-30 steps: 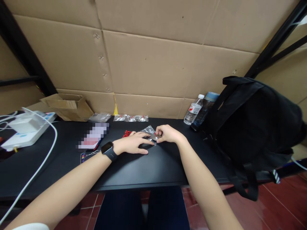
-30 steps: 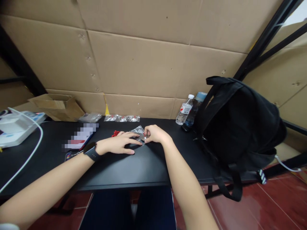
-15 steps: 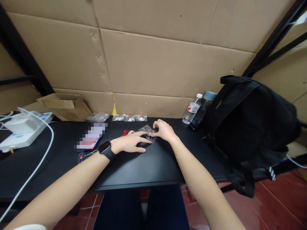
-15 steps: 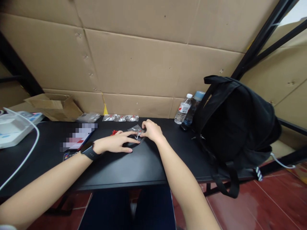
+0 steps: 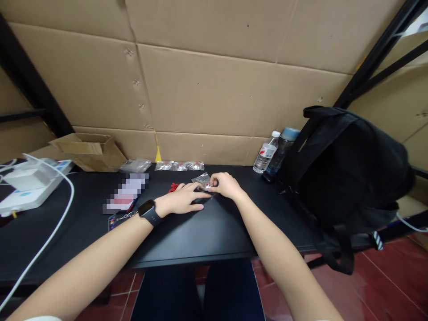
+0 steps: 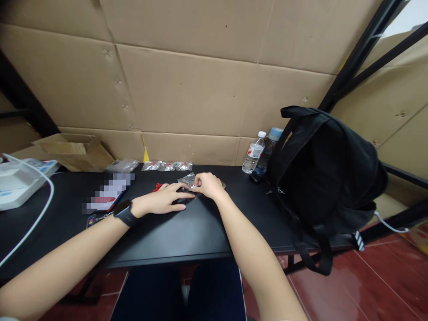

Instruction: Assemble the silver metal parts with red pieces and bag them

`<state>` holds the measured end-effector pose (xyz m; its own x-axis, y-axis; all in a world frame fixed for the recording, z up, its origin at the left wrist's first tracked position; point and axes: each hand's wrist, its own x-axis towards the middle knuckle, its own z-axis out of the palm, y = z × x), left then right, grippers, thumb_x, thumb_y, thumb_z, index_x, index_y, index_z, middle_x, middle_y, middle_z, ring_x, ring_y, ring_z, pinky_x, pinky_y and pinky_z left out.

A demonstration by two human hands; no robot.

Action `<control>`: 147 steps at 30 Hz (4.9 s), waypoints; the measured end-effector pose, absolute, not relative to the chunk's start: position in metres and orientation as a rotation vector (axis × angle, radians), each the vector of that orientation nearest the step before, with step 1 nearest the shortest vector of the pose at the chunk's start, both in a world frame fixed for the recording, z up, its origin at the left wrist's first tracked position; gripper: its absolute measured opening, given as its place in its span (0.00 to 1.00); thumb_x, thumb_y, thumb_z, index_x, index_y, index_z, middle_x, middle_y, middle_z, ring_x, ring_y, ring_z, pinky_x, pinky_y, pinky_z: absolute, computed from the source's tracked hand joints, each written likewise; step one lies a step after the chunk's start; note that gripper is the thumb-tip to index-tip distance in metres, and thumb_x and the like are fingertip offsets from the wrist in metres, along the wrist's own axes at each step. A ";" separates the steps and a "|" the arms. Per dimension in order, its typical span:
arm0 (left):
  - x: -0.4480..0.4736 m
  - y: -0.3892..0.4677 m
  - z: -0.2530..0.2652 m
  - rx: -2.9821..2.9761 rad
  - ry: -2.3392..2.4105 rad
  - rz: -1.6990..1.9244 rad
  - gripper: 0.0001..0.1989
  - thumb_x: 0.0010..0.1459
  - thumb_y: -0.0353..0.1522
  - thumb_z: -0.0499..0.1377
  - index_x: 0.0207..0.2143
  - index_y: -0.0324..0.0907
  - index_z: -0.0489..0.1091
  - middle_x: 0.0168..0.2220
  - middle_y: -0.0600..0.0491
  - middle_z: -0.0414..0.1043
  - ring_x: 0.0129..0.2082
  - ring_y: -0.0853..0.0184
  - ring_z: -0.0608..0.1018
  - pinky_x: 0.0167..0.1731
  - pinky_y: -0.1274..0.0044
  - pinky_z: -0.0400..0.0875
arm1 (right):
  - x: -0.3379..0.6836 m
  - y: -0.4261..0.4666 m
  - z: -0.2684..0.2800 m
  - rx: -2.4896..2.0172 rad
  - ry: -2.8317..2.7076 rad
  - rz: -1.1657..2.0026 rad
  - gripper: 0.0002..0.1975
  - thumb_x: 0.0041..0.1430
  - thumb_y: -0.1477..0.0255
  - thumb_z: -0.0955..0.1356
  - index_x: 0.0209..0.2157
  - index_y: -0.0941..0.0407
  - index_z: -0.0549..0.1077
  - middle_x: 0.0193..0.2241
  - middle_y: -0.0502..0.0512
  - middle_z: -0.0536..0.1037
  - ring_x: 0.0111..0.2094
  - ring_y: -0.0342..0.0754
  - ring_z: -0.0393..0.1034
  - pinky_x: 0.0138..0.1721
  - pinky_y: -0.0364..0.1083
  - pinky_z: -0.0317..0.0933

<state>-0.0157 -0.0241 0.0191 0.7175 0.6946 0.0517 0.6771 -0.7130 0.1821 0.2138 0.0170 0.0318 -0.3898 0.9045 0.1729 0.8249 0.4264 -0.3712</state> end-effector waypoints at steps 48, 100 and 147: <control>-0.011 -0.013 0.019 2.786 1.239 0.660 0.06 0.64 0.38 0.61 0.38 0.47 0.75 0.44 0.52 0.76 0.52 0.58 0.71 0.50 0.64 0.52 | 0.234 0.040 0.023 -0.926 -2.411 0.565 0.10 0.49 0.78 0.76 0.36 0.56 0.79 0.35 0.50 0.78 0.36 0.44 0.71 0.39 0.41 0.62; -0.009 -0.008 0.013 2.361 1.751 0.667 0.15 0.64 0.35 0.54 0.50 0.56 0.75 0.41 0.52 0.81 0.49 0.55 0.75 0.48 0.63 0.56 | 0.212 0.031 0.014 -1.313 -2.223 0.553 0.18 0.58 0.78 0.68 0.50 0.49 0.74 0.27 0.46 0.80 0.31 0.45 0.75 0.38 0.42 0.62; -0.009 -0.017 0.016 2.553 1.719 0.665 0.12 0.63 0.42 0.59 0.31 0.45 0.75 0.47 0.48 0.75 0.57 0.50 0.65 0.53 0.57 0.54 | 0.207 0.022 0.025 -1.287 -2.504 0.189 0.07 0.58 0.67 0.75 0.39 0.49 0.81 0.41 0.53 0.79 0.46 0.52 0.69 0.42 0.48 0.42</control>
